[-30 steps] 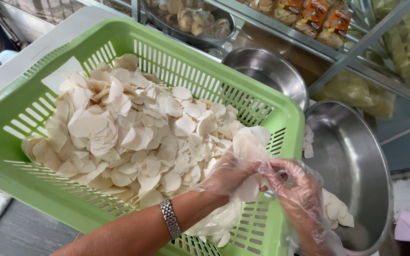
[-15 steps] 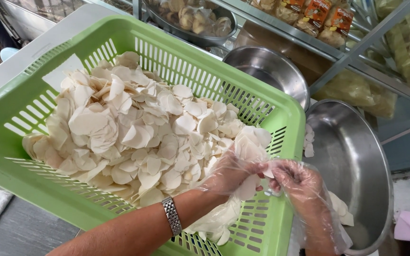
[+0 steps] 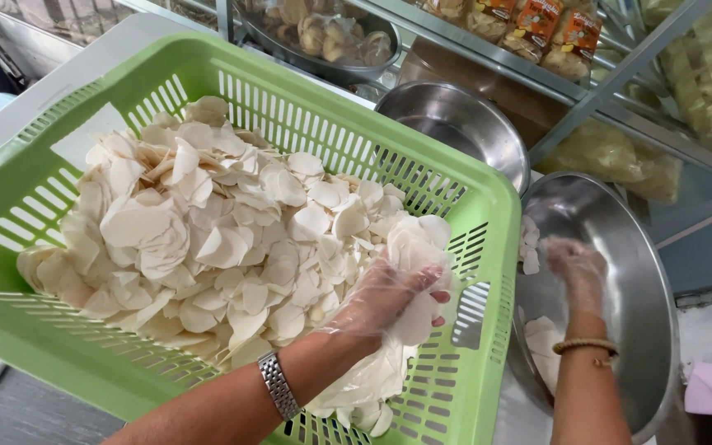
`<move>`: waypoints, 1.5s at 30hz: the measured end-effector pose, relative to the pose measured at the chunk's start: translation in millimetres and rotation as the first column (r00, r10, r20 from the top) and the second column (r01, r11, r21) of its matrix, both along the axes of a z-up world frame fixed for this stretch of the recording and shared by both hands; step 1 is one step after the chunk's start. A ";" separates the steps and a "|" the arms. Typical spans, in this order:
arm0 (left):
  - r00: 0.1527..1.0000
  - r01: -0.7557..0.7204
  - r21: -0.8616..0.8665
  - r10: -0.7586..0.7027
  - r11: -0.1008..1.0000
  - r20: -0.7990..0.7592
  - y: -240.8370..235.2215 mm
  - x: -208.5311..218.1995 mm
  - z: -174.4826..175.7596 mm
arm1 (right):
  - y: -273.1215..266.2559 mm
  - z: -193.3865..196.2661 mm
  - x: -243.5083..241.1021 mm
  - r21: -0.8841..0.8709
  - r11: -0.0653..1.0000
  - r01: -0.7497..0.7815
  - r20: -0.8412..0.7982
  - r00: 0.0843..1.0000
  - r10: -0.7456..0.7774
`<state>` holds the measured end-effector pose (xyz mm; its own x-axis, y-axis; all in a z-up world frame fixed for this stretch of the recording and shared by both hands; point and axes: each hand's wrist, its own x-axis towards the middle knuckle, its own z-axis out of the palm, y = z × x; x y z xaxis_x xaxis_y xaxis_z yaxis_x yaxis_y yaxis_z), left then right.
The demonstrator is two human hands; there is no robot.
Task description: The person picks up thin white food slices from a green basket and places them into a metal bowl. The person wears transparent gloves and handles the slices one by one or in small groups, moving them from the basket to the bowl.
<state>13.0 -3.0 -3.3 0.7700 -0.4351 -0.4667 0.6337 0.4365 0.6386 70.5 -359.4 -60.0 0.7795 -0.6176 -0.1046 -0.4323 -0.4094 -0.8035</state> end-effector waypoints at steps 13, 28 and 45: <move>0.999 0.031 -0.057 -0.034 0.998 -0.036 3.8 0.9 7.9 | -20.4 -8.2 4.0 -0.179 0.983 0.042 -0.014 0.999 -0.045; 0.994 0.101 -0.106 -0.105 0.989 -0.033 7.1 -3.8 13.3 | 217.3 78.8 -157.1 -0.725 0.470 -0.504 -0.099 0.751 0.653; 0.952 0.305 0.046 -0.304 0.951 -0.035 12.9 -3.9 17.8 | 214.4 70.6 -160.7 -0.308 0.819 -0.483 0.349 0.744 0.570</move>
<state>9.2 9.9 14.5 0.5913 -0.6220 -0.5132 0.7490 0.1878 0.6354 -90.3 -145.0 10.6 0.9267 -0.0682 0.3697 0.2471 -0.6308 -0.7356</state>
